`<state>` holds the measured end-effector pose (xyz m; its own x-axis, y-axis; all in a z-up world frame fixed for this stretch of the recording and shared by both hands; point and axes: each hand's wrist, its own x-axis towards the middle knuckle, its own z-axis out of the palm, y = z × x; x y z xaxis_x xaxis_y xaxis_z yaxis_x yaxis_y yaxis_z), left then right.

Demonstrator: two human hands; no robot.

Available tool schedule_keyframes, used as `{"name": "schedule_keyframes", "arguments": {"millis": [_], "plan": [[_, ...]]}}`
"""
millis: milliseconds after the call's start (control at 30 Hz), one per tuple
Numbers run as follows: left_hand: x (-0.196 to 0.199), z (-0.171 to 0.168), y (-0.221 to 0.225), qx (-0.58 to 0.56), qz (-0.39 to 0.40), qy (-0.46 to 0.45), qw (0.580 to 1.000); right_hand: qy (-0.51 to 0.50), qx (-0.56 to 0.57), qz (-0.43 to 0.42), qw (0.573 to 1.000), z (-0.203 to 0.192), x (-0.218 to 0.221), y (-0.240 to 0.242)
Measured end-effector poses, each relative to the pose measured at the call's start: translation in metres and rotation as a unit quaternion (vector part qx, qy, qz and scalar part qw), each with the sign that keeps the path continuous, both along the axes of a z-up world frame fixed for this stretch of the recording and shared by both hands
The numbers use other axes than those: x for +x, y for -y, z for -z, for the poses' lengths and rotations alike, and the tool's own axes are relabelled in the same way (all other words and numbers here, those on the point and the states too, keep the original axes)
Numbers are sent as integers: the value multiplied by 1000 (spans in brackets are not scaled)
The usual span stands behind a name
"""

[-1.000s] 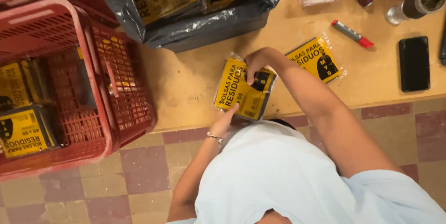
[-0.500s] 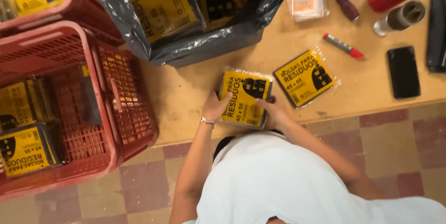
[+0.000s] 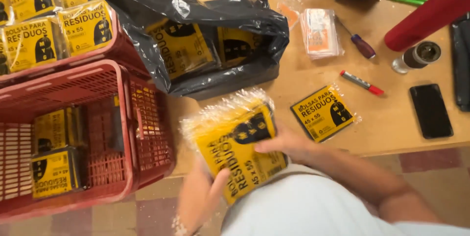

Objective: Organizing and packing stacks of yellow trash bags from crates into a larger black plastic bag.

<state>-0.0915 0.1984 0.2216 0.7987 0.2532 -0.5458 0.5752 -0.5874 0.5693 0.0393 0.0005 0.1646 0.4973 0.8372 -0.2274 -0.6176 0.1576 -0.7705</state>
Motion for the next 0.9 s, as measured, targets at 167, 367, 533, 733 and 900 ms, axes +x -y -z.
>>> {"name": "schedule_keyframes", "arguments": {"millis": [167, 367, 533, 733, 900], "plan": [[32, -113, -31, 183, -5, -28, 983, -7, -84, -81, 993, -72, 63, -50], [149, -155, -15, 175, 171, 29, 969, -112, -144, 41, 982, -43, 152, -51], [232, -83, -1, 49, 59, 76, 994, -61, -173, 138, 973, -25, 219, -23], [238, -66, 22, -75, -30, 55, 995, 14, -272, 181, 945, -12, 255, -23], [224, -31, 6, -143, -33, 52, 988, 76, -354, 162, 918, -31, 249, -39]]}}
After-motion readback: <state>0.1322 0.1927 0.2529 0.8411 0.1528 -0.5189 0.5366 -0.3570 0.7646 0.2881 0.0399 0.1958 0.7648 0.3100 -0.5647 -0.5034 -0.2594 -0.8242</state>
